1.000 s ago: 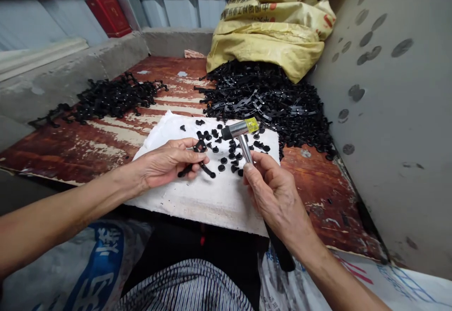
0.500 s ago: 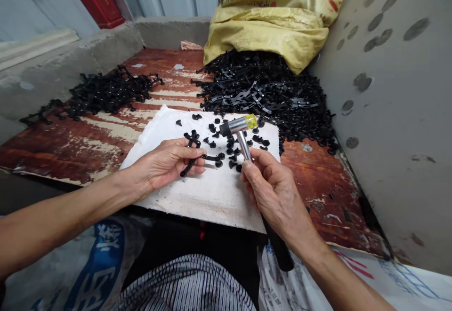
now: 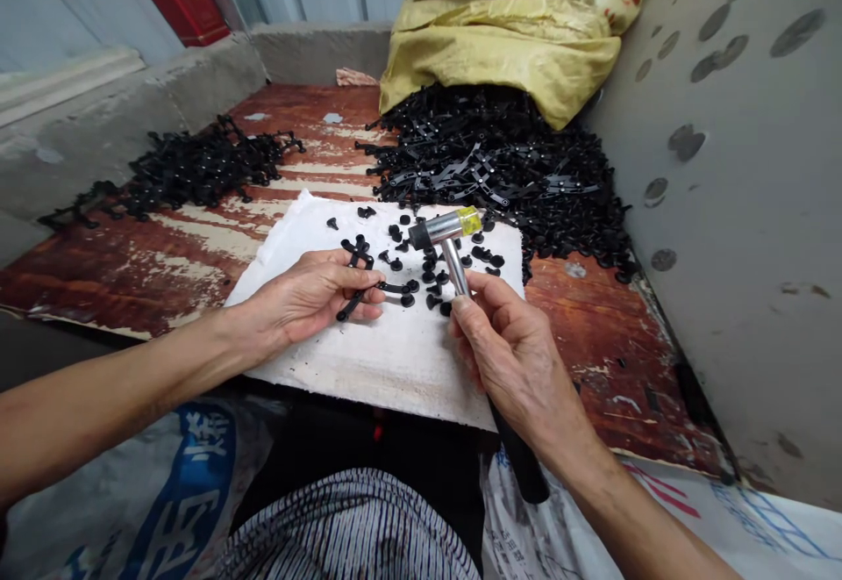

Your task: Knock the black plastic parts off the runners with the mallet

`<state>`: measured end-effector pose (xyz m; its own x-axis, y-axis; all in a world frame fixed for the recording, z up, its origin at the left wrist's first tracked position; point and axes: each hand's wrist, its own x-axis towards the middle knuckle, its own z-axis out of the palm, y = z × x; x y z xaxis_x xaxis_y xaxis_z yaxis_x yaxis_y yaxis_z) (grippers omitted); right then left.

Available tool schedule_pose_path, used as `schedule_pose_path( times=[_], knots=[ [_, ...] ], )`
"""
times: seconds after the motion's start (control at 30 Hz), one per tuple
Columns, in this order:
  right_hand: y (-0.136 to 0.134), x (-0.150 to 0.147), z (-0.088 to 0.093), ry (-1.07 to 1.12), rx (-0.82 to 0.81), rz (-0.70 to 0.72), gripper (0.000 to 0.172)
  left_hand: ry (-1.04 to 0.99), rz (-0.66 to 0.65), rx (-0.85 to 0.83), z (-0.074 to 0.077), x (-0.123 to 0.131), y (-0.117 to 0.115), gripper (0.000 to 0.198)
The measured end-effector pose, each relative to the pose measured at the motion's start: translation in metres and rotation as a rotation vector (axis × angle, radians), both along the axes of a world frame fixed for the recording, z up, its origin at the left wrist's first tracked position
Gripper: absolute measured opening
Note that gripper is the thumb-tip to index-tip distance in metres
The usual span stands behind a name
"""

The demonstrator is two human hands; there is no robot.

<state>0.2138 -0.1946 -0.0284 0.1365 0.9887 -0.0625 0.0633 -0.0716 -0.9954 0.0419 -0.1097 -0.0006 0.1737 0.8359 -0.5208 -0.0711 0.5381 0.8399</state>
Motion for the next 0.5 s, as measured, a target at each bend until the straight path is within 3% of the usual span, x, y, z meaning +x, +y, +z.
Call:
schedule_pose_path(
  times=[0.5],
  knots=[
    [-0.0013, 0.0005, -0.0005, -0.021, 0.016, 0.002, 0.026, 0.004, -0.014, 0.029, -0.0056, -0.0004, -0.0002, 0.032]
  ],
)
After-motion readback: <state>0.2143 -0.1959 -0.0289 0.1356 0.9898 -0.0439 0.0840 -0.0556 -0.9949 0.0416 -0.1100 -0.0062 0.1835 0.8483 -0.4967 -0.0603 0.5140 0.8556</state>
